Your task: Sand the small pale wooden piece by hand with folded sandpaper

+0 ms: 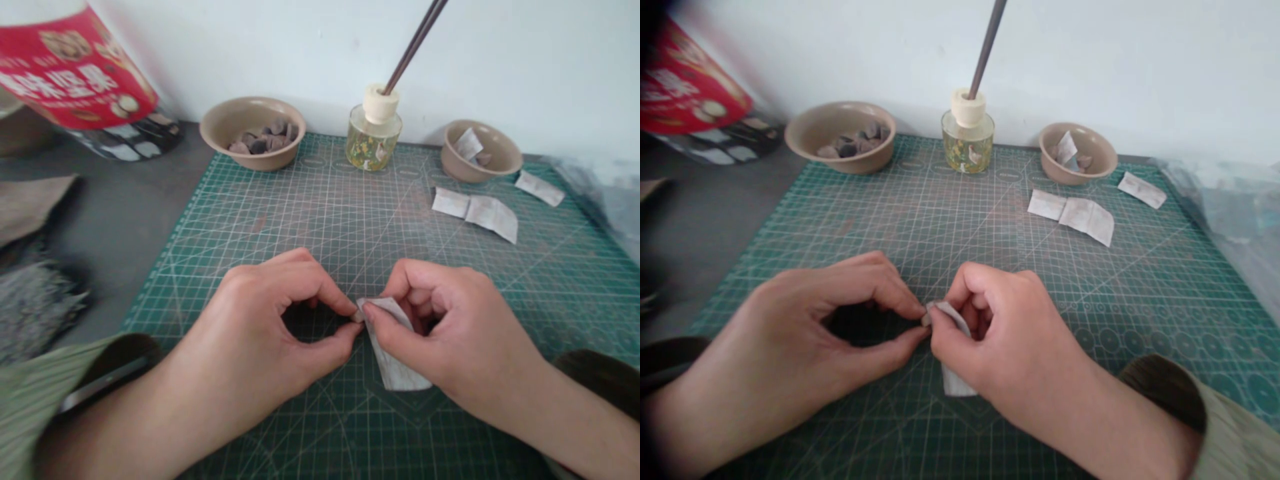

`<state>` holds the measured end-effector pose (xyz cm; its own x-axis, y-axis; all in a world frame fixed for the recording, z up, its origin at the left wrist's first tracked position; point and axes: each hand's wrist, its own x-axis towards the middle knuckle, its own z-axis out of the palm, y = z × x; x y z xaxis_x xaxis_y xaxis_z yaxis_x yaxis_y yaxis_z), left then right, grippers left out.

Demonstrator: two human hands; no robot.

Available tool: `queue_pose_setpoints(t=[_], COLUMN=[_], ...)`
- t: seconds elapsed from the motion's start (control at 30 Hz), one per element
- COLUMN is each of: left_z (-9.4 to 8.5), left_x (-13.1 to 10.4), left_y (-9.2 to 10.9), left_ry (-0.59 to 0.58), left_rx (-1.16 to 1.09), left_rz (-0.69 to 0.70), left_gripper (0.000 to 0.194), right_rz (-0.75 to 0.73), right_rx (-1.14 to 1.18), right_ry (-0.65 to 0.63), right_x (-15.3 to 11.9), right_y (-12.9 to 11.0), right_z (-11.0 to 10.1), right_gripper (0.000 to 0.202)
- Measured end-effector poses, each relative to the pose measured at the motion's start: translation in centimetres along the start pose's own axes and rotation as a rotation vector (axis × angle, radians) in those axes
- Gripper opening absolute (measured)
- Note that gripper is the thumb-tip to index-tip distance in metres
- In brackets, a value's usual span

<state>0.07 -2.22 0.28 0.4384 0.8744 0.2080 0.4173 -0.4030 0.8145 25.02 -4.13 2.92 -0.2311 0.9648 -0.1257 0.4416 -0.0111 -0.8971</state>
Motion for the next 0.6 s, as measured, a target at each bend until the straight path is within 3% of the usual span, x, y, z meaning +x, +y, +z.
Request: queue_pose_setpoints(t=[0.6], left_z=[-0.11], left_x=[-0.28], left_y=[0.03], left_ry=[-0.01], left_rx=[0.046], left_rz=[0.035], left_gripper=[0.013], right_rz=[-0.025], right_rx=[-0.047], right_ry=[-0.03], right_x=[-0.18], right_y=[-0.36], right_z=[-0.51], right_gripper=[0.028])
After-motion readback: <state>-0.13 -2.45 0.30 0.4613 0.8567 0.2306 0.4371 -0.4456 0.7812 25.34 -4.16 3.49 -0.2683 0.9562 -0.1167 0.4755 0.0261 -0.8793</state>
